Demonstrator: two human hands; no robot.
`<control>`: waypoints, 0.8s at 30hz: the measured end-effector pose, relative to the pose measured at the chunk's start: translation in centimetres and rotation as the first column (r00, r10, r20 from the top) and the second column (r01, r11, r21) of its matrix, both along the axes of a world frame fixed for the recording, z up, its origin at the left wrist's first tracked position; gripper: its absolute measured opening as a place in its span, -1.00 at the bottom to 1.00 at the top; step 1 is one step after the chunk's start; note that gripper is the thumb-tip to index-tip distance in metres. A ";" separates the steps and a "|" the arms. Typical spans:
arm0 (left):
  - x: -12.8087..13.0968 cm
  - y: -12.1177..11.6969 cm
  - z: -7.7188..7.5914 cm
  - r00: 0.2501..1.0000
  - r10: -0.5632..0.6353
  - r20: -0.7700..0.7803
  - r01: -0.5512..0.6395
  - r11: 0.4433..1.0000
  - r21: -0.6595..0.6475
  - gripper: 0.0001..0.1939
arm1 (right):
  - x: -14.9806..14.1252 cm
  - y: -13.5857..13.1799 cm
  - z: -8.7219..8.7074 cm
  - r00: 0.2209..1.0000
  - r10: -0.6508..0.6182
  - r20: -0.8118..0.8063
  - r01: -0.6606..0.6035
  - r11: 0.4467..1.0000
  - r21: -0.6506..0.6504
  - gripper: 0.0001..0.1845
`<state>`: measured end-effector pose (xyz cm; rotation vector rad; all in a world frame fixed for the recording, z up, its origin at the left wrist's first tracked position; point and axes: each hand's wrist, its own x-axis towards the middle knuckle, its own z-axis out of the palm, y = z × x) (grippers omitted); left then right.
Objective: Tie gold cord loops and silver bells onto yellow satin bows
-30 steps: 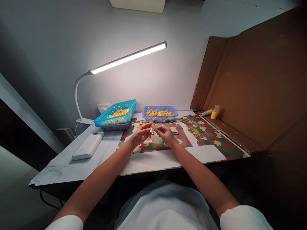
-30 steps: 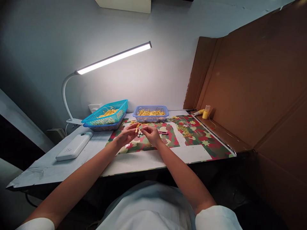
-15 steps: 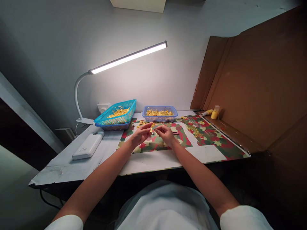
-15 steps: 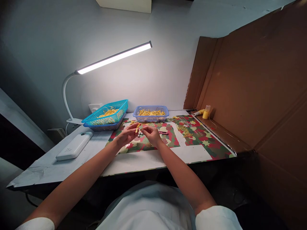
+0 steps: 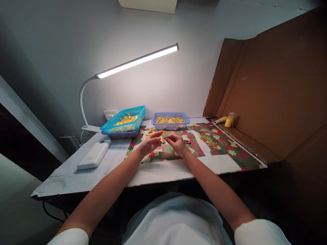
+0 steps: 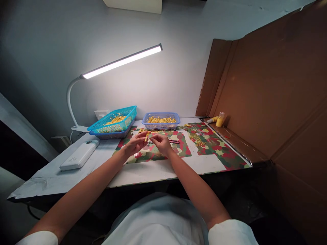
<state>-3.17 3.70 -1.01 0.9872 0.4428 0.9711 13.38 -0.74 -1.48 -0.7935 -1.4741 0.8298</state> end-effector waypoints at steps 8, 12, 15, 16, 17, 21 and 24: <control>0.1 -0.1 -0.2 1.000 -0.015 -0.026 0.016 1.000 0.009 -0.64 | -0.1 0.1 -0.1 1.000 0.006 0.003 -0.006 1.000 -0.001 -0.67; 0.0 0.0 -0.1 1.000 -0.013 -0.015 0.013 1.000 0.001 -0.65 | 0.0 0.1 -0.1 1.000 0.001 0.003 -0.001 1.000 -0.001 -0.67; -0.1 0.0 -0.1 1.000 -0.009 -0.005 0.009 1.000 0.000 -0.64 | 0.0 0.1 -0.1 1.000 -0.002 -0.002 0.002 1.000 0.001 -0.68; -0.1 0.1 -0.1 1.000 -0.008 -0.003 0.008 1.000 -0.001 -0.64 | 0.0 0.1 -0.1 1.000 -0.001 -0.003 0.001 1.000 0.001 -0.68; -0.1 0.1 -0.1 1.000 -0.007 -0.002 0.007 1.000 -0.001 -0.63 | 0.0 0.1 0.0 1.000 0.000 -0.005 0.000 1.000 0.002 -0.68; -0.2 0.2 -0.2 1.000 -0.006 -0.003 0.006 1.000 -0.006 -0.62 | 0.0 0.0 0.0 1.000 0.004 -0.011 -0.004 1.000 0.002 -0.69; -0.2 0.1 -0.1 1.000 -0.007 -0.005 0.007 1.000 -0.006 -0.62 | 0.0 0.0 0.0 1.000 0.006 -0.015 -0.006 1.000 0.002 -0.69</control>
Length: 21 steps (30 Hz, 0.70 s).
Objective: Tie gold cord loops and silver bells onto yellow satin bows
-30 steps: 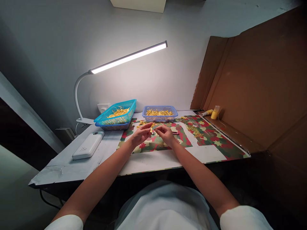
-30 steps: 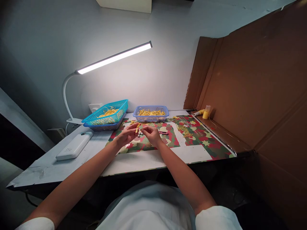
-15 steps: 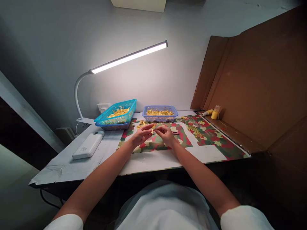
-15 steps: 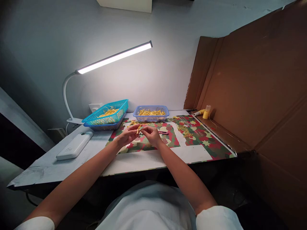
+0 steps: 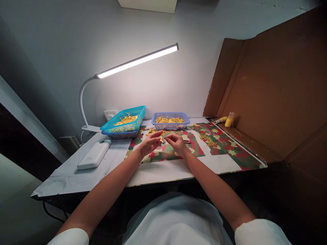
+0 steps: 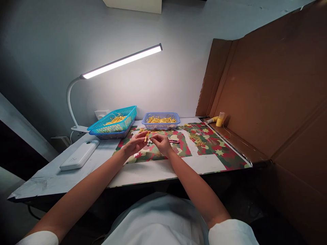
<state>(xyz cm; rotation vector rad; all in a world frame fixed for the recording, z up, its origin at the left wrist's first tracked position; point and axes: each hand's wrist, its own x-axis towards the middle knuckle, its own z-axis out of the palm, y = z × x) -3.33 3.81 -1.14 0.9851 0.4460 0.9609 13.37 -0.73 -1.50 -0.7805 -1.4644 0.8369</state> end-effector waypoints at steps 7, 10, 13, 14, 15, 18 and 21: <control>0.0 0.0 0.0 1.000 0.003 -0.012 -0.003 1.000 0.008 -0.63 | 0.0 0.1 -0.1 1.000 -0.009 0.001 0.009 1.000 -0.004 -0.69; 0.0 0.0 -0.1 1.000 0.000 -0.020 0.001 1.000 0.013 -0.65 | 0.0 0.0 -0.1 1.000 -0.014 0.010 0.015 1.000 -0.006 -0.70; 0.1 0.1 -0.2 1.000 -0.006 -0.030 0.007 1.000 0.016 -0.66 | 0.0 -0.1 -0.1 1.000 -0.023 0.017 0.023 1.000 -0.010 -0.69; 0.1 0.1 -0.3 0.999 -0.008 -0.031 0.008 1.000 0.017 -0.66 | 0.0 -0.1 -0.2 1.000 -0.025 0.018 0.025 1.000 -0.012 -0.69; 0.1 0.1 -0.3 0.999 -0.009 -0.032 0.009 1.000 0.017 -0.65 | 0.0 -0.1 -0.2 1.000 -0.025 0.018 0.026 1.000 -0.013 -0.68; 0.2 0.0 -0.5 0.999 -0.015 -0.038 0.015 1.000 0.015 -0.64 | -0.1 -0.1 -0.2 1.000 -0.018 0.021 0.018 1.000 -0.019 -0.64; 0.4 -0.1 -0.6 0.999 -0.021 -0.047 0.022 1.000 0.010 -0.63 | -0.3 -0.1 -0.1 1.000 -0.001 0.026 0.002 1.000 -0.027 -0.59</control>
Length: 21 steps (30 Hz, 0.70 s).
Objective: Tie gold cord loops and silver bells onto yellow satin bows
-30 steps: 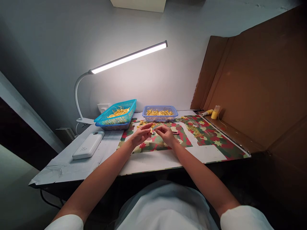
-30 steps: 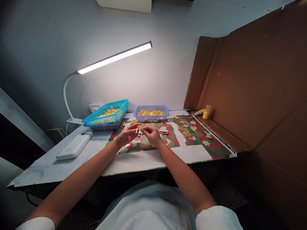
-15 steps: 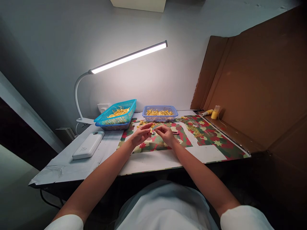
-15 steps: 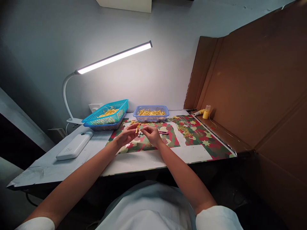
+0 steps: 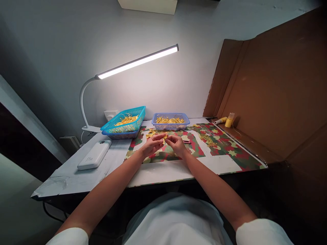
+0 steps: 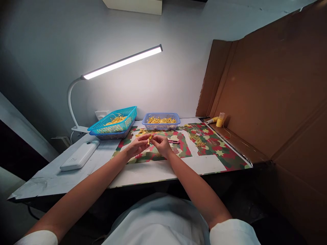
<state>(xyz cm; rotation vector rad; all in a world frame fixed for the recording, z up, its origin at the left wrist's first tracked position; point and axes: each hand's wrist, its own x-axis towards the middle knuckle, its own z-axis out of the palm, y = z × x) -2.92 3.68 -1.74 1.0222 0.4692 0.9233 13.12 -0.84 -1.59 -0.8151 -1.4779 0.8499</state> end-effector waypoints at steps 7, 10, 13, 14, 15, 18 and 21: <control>0.1 -0.4 0.5 1.000 -0.011 0.010 0.011 1.000 0.008 -0.66 | -0.1 0.0 0.2 1.000 0.014 -0.013 -0.014 1.000 -0.013 -0.54; 0.1 -0.6 0.6 1.000 -0.013 0.008 0.013 1.000 0.010 -0.65 | -0.1 -0.1 0.2 1.000 0.014 -0.015 -0.014 1.000 -0.011 -0.55; 0.1 -0.5 0.6 1.000 -0.009 0.007 0.009 1.000 0.017 -0.65 | -0.1 -0.1 0.1 1.000 0.006 -0.009 -0.007 1.000 -0.010 -0.57; 0.1 -0.4 0.6 1.000 -0.006 0.007 0.006 1.000 0.021 -0.65 | -0.1 -0.1 0.1 1.000 0.002 -0.007 -0.002 1.000 -0.009 -0.58; 0.1 -0.4 0.5 1.000 0.000 0.008 0.000 1.000 0.026 -0.66 | 0.0 -0.1 0.1 1.000 -0.005 -0.007 0.005 1.000 -0.007 -0.59; 0.1 -0.2 0.5 0.999 0.030 0.016 -0.031 0.999 0.042 -0.61 | 0.1 0.0 0.0 0.999 -0.037 -0.007 0.037 0.999 0.006 -0.61; 0.1 -0.2 0.5 0.998 0.062 0.026 -0.064 0.996 0.065 -0.55 | 0.3 0.3 -0.1 0.998 -0.067 0.011 0.067 0.998 0.017 -0.64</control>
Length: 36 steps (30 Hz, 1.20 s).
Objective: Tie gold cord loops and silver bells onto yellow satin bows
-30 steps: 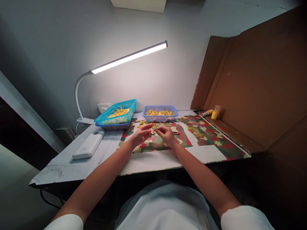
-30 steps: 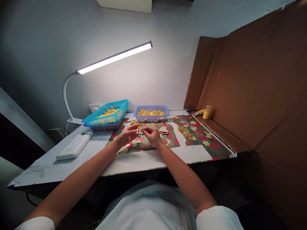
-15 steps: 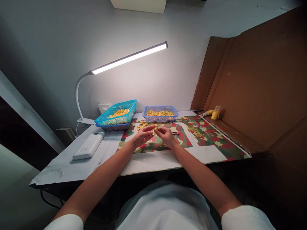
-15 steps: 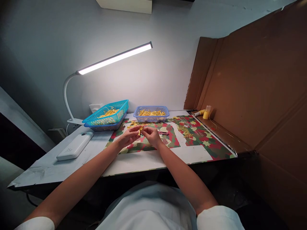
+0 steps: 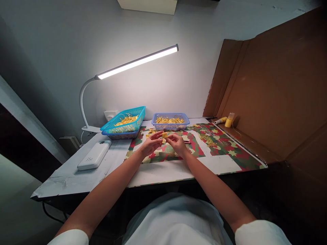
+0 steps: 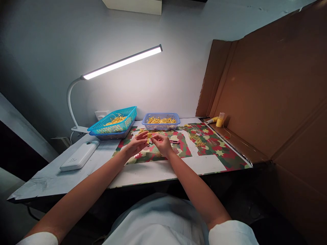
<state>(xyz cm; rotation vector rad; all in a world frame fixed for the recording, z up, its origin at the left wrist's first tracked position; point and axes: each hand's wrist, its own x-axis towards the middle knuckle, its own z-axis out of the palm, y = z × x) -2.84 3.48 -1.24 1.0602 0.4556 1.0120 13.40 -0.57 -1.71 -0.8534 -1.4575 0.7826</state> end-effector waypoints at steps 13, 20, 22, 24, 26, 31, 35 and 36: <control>0.5 -0.3 -0.1 0.989 0.095 -0.110 -0.076 0.982 0.171 -0.49 | 0.5 -0.2 0.1 0.967 -0.241 0.084 0.229 0.964 0.134 -0.81; 0.4 0.0 -0.4 0.971 0.115 -0.212 -0.057 0.964 0.261 -0.47 | 0.2 -1.0 0.7 0.940 -0.252 0.232 0.193 0.949 0.249 -0.93; 0.4 0.0 -0.4 0.960 0.110 -0.256 -0.035 0.960 0.278 -0.47 | 0.0 -0.8 0.6 0.949 -0.248 0.196 0.201 0.952 0.233 -0.90; 0.4 0.1 -0.6 0.943 0.110 -0.315 -0.014 0.956 0.293 -0.48 | 0.1 -0.3 0.6 0.962 -0.246 0.115 0.217 0.952 0.218 -0.87; 0.3 0.3 -0.9 0.916 0.123 -0.381 0.002 0.951 0.311 -0.49 | 1.0 0.3 0.8 0.967 -0.256 -0.010 0.253 0.948 0.194 -0.81; -0.2 1.3 -1.8 0.833 0.226 -0.505 -0.008 0.918 0.398 -0.56 | 5.8 2.5 1.4 0.846 -0.355 -0.399 0.410 0.910 0.059 -0.65; -0.7 2.1 -2.1 0.765 0.322 -0.558 -0.015 0.875 0.485 -0.71 | 9.3 3.3 1.4 0.712 -0.386 -0.587 0.458 0.889 -0.030 -0.64; -0.8 2.1 -2.2 0.750 0.338 -0.568 -0.009 0.865 0.502 -0.77 | 9.8 3.3 1.4 0.688 -0.384 -0.616 0.457 0.889 -0.043 -0.66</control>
